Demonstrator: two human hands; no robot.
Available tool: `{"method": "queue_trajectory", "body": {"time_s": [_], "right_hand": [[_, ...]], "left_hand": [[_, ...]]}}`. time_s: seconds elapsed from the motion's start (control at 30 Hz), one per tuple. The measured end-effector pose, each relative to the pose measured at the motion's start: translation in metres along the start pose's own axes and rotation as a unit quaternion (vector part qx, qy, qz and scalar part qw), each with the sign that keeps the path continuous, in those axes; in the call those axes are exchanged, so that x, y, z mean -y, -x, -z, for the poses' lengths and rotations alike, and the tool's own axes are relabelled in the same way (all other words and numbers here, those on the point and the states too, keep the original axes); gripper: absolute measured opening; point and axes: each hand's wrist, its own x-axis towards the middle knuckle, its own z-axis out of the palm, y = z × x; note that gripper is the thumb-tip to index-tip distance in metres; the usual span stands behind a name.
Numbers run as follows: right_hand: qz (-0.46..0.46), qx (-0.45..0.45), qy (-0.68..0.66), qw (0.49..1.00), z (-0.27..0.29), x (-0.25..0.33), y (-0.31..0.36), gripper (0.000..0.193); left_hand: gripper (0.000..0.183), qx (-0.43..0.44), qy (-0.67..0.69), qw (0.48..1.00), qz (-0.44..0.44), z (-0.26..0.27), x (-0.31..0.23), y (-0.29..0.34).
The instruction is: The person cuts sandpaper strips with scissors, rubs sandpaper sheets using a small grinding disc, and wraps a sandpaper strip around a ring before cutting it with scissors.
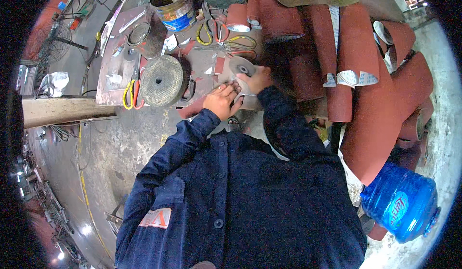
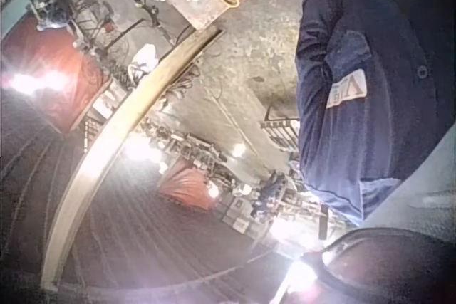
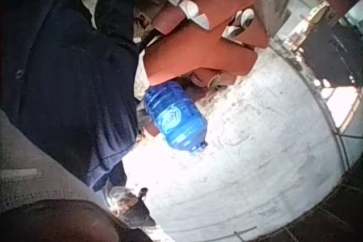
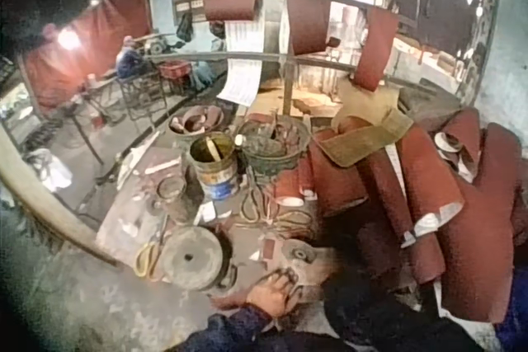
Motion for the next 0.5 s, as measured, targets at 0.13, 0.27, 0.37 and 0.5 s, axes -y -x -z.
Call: {"method": "queue_trajectory", "body": {"time_s": [0.13,0.27,0.37,0.5], "right_hand": [[0.080,-0.029,-0.076,0.993,0.020,-0.014,0.046,0.035],[0.052,-0.031,-0.043,0.997,0.003,-0.003,0.012,0.031],[0.010,-0.015,0.023,1.000,-0.005,-0.002,-0.003,0.036],[0.016,0.007,-0.033,0.999,0.013,-0.010,0.035,0.038]], "left_hand": [[0.031,0.014,0.005,1.000,-0.005,-0.003,-0.001,0.002],[0.031,0.010,0.013,1.000,0.002,-0.001,-0.001,-0.002],[0.030,-0.003,0.011,1.000,-0.003,-0.002,0.000,-0.002],[0.031,0.011,0.001,1.000,0.008,-0.001,-0.001,0.000]]}}
